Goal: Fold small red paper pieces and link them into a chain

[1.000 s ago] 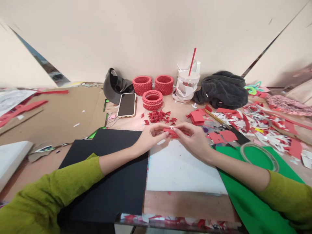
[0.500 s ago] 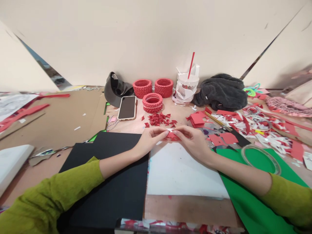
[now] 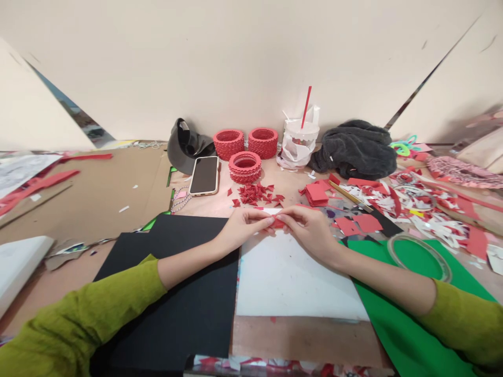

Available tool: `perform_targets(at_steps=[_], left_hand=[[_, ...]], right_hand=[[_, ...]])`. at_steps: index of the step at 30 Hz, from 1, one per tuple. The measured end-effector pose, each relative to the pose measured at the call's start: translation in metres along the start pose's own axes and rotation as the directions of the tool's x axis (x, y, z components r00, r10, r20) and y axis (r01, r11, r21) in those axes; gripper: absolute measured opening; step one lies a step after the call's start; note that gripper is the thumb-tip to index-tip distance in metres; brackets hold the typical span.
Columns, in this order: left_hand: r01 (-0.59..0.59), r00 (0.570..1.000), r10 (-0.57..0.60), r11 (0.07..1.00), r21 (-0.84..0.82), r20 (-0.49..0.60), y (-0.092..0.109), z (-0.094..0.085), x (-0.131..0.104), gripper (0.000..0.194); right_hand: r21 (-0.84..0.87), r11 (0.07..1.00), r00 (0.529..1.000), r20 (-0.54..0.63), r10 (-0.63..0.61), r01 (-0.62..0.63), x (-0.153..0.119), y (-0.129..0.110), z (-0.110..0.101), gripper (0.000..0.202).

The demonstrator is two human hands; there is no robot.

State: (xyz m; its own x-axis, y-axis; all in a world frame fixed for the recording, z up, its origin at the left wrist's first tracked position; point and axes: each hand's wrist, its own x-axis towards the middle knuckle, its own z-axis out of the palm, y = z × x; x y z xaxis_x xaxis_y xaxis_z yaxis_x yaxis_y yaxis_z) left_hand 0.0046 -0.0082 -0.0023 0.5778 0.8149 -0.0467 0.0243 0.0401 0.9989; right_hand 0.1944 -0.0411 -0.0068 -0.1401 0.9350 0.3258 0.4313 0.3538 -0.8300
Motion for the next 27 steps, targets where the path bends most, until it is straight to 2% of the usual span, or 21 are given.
perform_targets(at_steps=[6, 10, 16, 19, 21, 25, 27], left_hand=[[0.004, 1.000, -0.004, 1.000, -0.016, -0.025, -0.0009, 0.0011, 0.0011, 0.024], [-0.019, 0.998, 0.019, 1.000, 0.002, -0.054, -0.0028, 0.0022, -0.0002, 0.021], [-0.065, 0.996, 0.067, 0.998, 0.021, -0.065, -0.0026, 0.0041, -0.0035, 0.019], [-0.080, 0.993, 0.079, 0.997, -0.005, -0.086, -0.0014, 0.0051, -0.0035, 0.018], [-0.098, 0.988, 0.094, 0.995, -0.032, -0.124, -0.0013, 0.0048, -0.0032, 0.017], [-0.161, 0.971, 0.150, 0.986, -0.042, -0.188, -0.0025, 0.0024, -0.0027, 0.016], [-0.187, 0.967, 0.178, 0.982, -0.028, -0.183, -0.0030, 0.0015, -0.0028, 0.016]], right_hand=[[-0.023, 0.999, 0.999, 0.008, -0.038, 0.038, 0.0007, 0.0010, 0.0001, 0.010], [-0.078, 0.993, 0.995, 0.053, -0.079, 0.083, 0.0006, -0.0007, 0.0004, 0.010], [-0.113, 0.984, 0.990, 0.041, -0.131, 0.135, -0.0029, -0.0036, 0.0015, 0.011], [-0.046, 0.993, 0.994, 0.024, -0.106, 0.107, -0.0024, -0.0047, 0.0003, 0.014], [0.062, 0.996, 0.998, 0.020, -0.058, 0.056, -0.0017, -0.0046, -0.0011, 0.018], [0.346, 0.937, 0.998, 0.057, 0.022, -0.040, 0.0000, -0.0027, -0.0029, 0.021], [0.391, 0.918, 0.997, 0.071, 0.042, -0.067, 0.0012, -0.0024, -0.0025, 0.016]])
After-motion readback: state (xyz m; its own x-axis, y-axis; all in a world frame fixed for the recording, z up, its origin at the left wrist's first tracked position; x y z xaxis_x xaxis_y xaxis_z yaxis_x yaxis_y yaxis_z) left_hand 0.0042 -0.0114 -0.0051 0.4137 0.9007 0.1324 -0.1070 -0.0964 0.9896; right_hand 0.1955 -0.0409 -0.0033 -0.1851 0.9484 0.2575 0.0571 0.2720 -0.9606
